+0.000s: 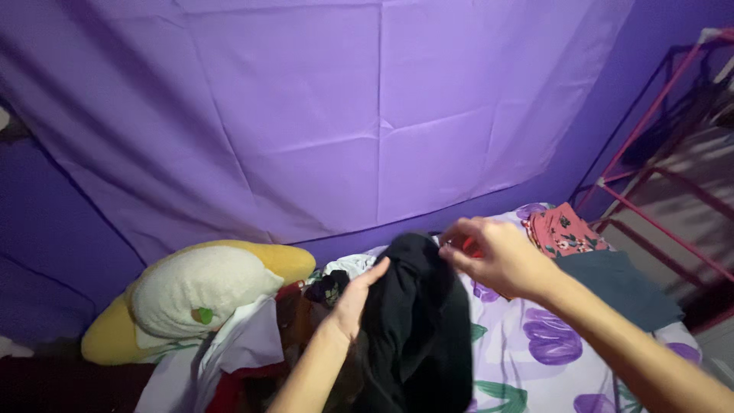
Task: The person picks up clothing items from a bed, including a pair of shorts and a t-shirt, and folds them by hand, placing each folded item onto a stack on the bed.
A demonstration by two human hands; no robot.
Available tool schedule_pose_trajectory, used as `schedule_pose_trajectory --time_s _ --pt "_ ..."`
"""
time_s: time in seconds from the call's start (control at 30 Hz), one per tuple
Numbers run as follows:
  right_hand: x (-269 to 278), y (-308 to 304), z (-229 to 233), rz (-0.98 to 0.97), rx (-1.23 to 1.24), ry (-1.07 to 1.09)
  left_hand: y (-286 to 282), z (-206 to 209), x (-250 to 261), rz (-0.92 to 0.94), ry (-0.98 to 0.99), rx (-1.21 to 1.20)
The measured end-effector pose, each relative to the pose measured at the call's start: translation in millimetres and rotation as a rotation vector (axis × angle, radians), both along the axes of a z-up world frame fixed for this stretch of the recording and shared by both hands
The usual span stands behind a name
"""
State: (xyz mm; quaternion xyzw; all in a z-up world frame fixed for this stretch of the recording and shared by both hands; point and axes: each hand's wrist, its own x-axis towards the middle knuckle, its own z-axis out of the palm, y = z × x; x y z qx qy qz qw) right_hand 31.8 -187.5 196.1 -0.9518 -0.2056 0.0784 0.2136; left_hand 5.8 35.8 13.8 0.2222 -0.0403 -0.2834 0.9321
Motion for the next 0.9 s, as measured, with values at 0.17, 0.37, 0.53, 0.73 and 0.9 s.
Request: schedule_pose_trajectory --time_s 0.17,0.37,0.53,0.73,0.9 --pt "4 -8 -48 0.163 0.115 -0.109 -3 35 -6 0.132 0.126 -0.037" --pt "49 9 -137 0.16 0.423 0.234 -11 13 33 0.209 -0.038 -0.071" --pt "75 31 -169 -0.018 0.916 0.477 -31 13 63 0.146 -0.148 -0.128" --pt "79 19 -169 -0.014 1.552 1.198 -43 24 62 0.209 -0.125 -0.123" --pt "55 -3 -193 -0.661 1.74 1.056 -40 9 53 0.127 -0.117 -0.04"
